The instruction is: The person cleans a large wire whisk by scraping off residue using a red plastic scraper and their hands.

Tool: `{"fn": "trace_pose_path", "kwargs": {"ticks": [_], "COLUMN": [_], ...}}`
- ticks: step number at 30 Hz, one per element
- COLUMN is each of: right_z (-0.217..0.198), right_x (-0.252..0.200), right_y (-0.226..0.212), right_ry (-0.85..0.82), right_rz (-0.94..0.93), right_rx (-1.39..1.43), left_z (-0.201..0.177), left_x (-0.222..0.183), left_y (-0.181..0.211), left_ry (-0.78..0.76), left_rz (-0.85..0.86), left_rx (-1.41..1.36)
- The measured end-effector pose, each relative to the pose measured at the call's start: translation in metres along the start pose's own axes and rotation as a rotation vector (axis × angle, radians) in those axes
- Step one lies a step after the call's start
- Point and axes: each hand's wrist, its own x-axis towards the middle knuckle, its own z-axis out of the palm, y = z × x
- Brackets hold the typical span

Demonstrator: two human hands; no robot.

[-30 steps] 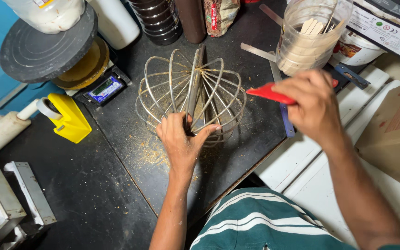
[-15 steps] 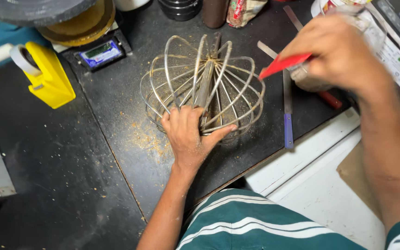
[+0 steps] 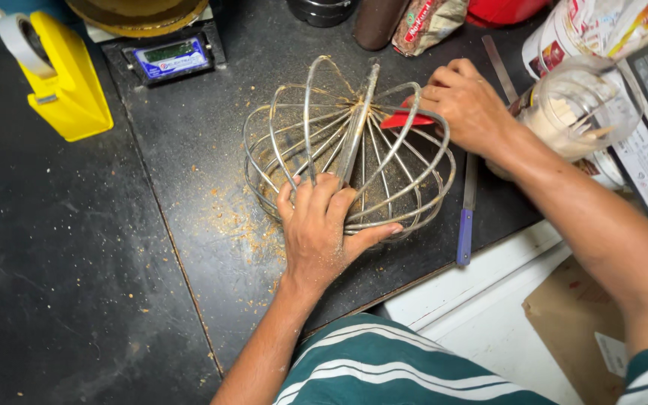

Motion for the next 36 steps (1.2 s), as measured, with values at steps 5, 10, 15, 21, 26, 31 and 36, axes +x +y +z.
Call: {"fn": "trace_pose_path", "kwargs": {"ticks": [5,10,15,21,26,31,36], "right_z": [0.013,-0.019,-0.026,0.003,-0.024,-0.033,0.007], "right_x": [0.017,0.001,-0.014,-0.001,-0.012,-0.026,-0.006], "right_y": [0.001,-0.003,-0.007,0.006,-0.001,-0.007,0.010], "right_ry": [0.002,-0.074,-0.169,-0.053,-0.183,-0.212,-0.132], "right_rz": [-0.003,-0.096,-0.062,-0.079,-0.122,-0.102,-0.064], "right_rx": [0.079,0.053,0.009,0.062,0.008,0.000,0.147], "left_z": [-0.002,-0.011,-0.012,-0.012,-0.011,-0.011,-0.013], "left_x": [0.001,0.003,0.007,0.013,0.012,0.010,0.015], "left_y": [0.001,-0.007,-0.022,-0.028,-0.024,-0.028,-0.023], "left_ry": [0.017,0.000,-0.035,-0.088,-0.063,-0.080,-0.078], "left_rz": [-0.004,0.019,0.095,0.111,0.103,0.134,0.141], "left_rx": [0.007,-0.083,-0.173,-0.170,-0.170,-0.196,-0.173]}}
